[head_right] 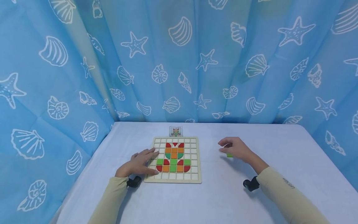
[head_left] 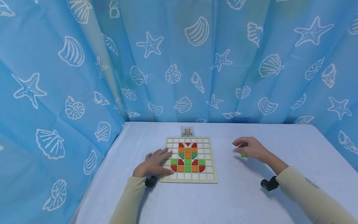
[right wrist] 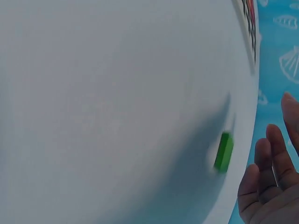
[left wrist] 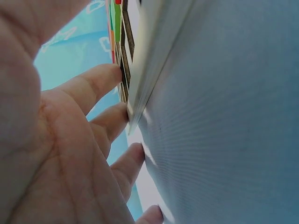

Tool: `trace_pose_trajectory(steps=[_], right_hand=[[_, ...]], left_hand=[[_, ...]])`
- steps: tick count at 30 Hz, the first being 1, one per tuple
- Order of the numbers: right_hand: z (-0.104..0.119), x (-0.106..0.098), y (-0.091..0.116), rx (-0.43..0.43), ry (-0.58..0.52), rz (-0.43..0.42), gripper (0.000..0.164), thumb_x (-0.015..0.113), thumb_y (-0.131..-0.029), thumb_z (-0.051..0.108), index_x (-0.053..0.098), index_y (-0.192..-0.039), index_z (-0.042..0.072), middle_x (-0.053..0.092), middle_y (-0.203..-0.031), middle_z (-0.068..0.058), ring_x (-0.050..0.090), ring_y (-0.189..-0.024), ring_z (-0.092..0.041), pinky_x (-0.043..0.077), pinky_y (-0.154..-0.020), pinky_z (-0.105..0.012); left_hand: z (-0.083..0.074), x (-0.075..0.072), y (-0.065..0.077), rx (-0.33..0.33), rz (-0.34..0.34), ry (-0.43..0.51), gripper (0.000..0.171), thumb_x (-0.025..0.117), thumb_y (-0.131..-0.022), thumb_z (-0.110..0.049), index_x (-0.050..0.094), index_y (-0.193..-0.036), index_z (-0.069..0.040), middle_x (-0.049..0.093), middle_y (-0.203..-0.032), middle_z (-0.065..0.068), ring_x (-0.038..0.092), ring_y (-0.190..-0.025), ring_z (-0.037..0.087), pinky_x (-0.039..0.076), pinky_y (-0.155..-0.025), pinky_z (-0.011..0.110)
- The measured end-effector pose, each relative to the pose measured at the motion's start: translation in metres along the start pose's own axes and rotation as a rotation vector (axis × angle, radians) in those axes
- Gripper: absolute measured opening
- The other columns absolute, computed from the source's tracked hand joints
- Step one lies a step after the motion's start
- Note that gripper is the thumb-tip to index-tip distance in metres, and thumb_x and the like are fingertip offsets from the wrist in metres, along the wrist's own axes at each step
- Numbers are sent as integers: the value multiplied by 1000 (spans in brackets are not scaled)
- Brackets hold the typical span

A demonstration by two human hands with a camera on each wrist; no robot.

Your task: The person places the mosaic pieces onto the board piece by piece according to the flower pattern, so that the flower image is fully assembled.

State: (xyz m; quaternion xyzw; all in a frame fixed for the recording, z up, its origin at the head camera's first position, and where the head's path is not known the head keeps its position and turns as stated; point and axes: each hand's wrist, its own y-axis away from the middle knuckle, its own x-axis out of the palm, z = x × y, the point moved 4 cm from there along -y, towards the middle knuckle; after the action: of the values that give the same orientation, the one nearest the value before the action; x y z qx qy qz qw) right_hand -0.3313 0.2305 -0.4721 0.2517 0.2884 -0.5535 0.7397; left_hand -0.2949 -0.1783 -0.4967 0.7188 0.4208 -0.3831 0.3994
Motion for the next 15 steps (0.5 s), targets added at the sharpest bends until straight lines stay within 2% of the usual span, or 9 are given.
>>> trace_pose_trajectory(steps=[7, 9, 13, 15], right_hand=[[-23, -11, 3, 18, 12, 39, 54, 74, -89, 27, 58, -133, 2, 58, -134, -23, 53, -122, -41, 50, -100, -53], [-29, -13, 5, 17, 2, 51, 55, 76, -87, 26, 57, -133, 0, 58, -132, -24, 55, -120, -39, 50, -99, -50], [-41, -14, 8, 40, -15, 77, 51, 78, -85, 23, 61, -128, 1, 63, -123, -18, 57, -109, -30, 52, -89, -34], [-46, -13, 10, 49, -5, 92, 48, 78, -84, 22, 64, -125, 1, 64, -118, -17, 56, -104, -27, 51, -85, -30]], left_hand=[[1, -1, -3, 8, -13, -4, 93, 77, -76, -58, 36, -154, -28, 25, -165, 2, 18, -152, 32, 13, -118, 66], [1, 0, -4, 13, -12, -3, 93, 77, -75, -59, 36, -154, -28, 25, -165, 2, 18, -152, 33, 13, -118, 67], [0, 2, -3, 16, -11, -7, 93, 77, -76, -58, 37, -154, -28, 25, -164, 2, 19, -152, 33, 14, -117, 67], [0, 2, -2, 15, -12, -10, 92, 77, -76, -58, 37, -154, -27, 26, -164, 2, 19, -152, 33, 14, -117, 67]])
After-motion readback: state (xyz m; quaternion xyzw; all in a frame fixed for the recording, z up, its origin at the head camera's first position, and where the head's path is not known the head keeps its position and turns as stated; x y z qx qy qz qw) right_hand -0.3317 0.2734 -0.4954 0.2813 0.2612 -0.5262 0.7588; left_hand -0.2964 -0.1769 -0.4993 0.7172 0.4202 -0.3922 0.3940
